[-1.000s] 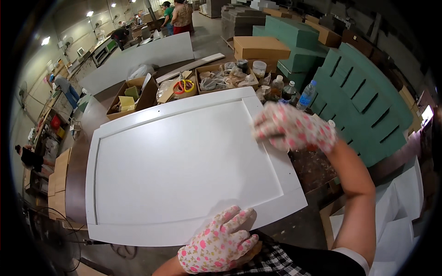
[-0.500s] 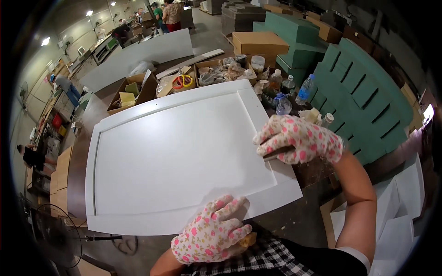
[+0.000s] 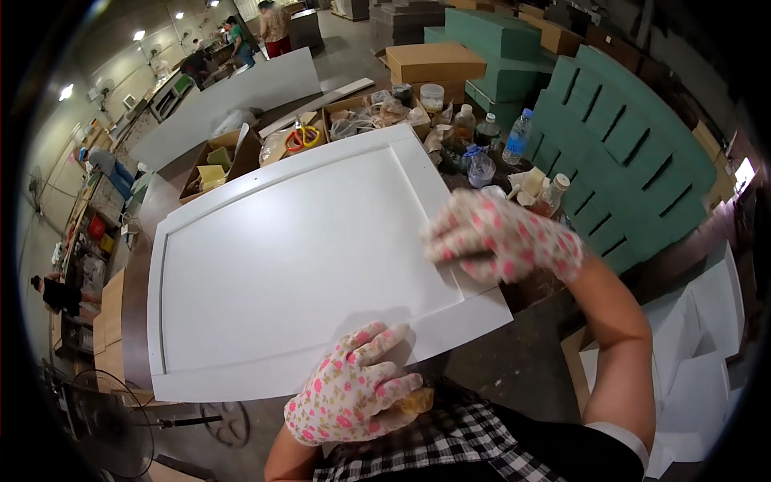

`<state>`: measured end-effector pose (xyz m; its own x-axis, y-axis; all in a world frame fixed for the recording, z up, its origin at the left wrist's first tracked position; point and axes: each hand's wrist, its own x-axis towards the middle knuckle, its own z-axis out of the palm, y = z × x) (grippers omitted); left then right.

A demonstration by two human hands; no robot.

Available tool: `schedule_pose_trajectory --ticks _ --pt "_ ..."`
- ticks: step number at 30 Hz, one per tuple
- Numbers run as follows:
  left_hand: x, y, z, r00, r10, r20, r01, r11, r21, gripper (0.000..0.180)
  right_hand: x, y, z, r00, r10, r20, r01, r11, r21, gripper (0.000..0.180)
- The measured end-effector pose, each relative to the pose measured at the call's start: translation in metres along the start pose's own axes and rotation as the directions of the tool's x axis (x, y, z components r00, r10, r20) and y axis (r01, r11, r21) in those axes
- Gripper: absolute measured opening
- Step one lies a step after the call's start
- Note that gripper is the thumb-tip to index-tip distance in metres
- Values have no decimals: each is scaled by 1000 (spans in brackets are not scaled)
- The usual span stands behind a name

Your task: The person cleans a white rectangular furniture panel with a sponge and a cloth, applying liquid from a bottle onto the surface and wiping the edges and center.

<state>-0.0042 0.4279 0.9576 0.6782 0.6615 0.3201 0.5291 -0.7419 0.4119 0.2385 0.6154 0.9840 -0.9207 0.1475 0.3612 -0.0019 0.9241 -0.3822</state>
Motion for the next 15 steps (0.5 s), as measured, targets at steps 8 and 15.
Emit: schedule_pose_trajectory --ticks 8,15 --pt "6 8 -4 999 49 -10 -48 999 18 38 -25 -55 3 986 169 3 -169 984 -52 42" --pt "-14 9 7 959 45 -281 -36 999 36 43 -20 -81 50 829 369 -420 -324 929 177 43"
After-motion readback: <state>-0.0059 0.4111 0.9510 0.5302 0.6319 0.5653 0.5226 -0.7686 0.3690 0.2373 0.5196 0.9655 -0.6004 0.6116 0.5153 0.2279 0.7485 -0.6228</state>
